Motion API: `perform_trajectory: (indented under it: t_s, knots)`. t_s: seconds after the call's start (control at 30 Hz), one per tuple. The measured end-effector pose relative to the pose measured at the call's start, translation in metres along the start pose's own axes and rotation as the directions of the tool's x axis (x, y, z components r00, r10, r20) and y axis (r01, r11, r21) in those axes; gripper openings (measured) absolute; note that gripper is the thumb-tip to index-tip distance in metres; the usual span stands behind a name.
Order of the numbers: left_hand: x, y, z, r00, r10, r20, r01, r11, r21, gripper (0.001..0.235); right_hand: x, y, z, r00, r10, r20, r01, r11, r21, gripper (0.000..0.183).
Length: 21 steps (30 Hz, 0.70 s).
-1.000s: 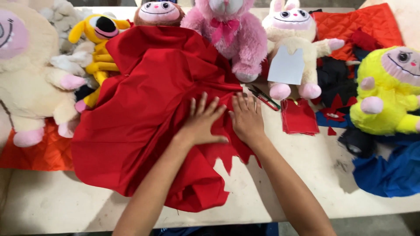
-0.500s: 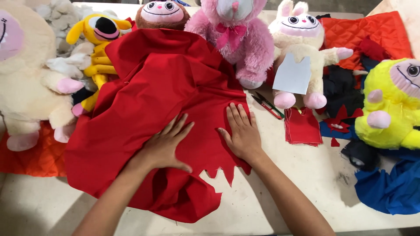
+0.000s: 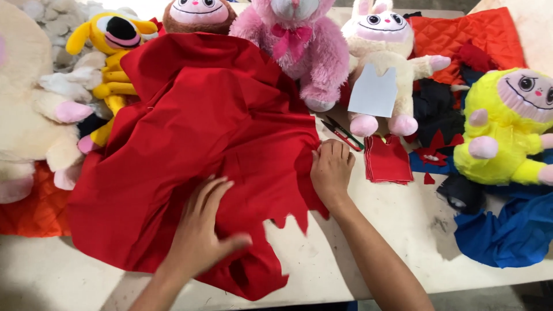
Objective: The person cuts a piece of red fabric using scissors, following a white outline drawn on the material. After cutting, the person places a white paper template on the fabric and traces its outline with a yellow marker.
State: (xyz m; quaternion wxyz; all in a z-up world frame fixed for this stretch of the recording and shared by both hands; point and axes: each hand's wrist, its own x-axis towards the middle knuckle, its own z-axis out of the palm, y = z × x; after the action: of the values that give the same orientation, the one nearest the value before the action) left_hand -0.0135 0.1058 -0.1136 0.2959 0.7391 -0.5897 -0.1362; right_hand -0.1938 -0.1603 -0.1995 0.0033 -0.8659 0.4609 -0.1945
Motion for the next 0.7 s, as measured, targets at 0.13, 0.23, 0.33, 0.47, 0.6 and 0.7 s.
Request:
perform_trajectory:
  t_s: [0.13, 0.23, 0.33, 0.47, 0.6, 0.7]
  knots:
    - [-0.045, -0.037, 0.04, 0.973, -0.199, 0.117, 0.144, 0.919, 0.366, 0.159, 0.014, 0.008, -0.021, 0.986, 0.049, -0.157, -0.03, 0.992, 0.122, 0.013]
    - [-0.037, -0.055, 0.03, 0.996, 0.07, 0.054, -0.088, 0.834, 0.545, 0.141, 0.016, 0.018, -0.007, 0.996, 0.061, -0.064, -0.059, 0.998, 0.029, 0.021]
    - [0.009, -0.054, -0.021, 0.878, -0.279, 0.388, 0.096, 0.899, 0.428, 0.126, 0.016, 0.022, -0.003, 0.983, 0.175, 0.045, -0.177, 0.983, 0.041, 0.014]
    - [0.026, -0.096, -0.03, 0.903, -0.207, 0.376, 0.063, 0.931, 0.359, 0.126, 0.01, 0.012, -0.01, 0.982, 0.176, 0.072, -0.179, 0.983, 0.042, 0.015]
    - [0.051, -0.071, -0.036, 0.771, -0.422, 0.477, 0.181, 0.864, 0.471, 0.119, 0.011, 0.012, 0.0, 0.983, 0.169, 0.072, -0.167, 0.985, -0.036, 0.027]
    - [0.087, -0.018, -0.029, 0.863, -0.269, 0.428, 0.114, 0.929, 0.353, 0.082, 0.01, 0.005, -0.006, 0.995, -0.029, -0.095, 0.017, 0.992, -0.125, 0.044]
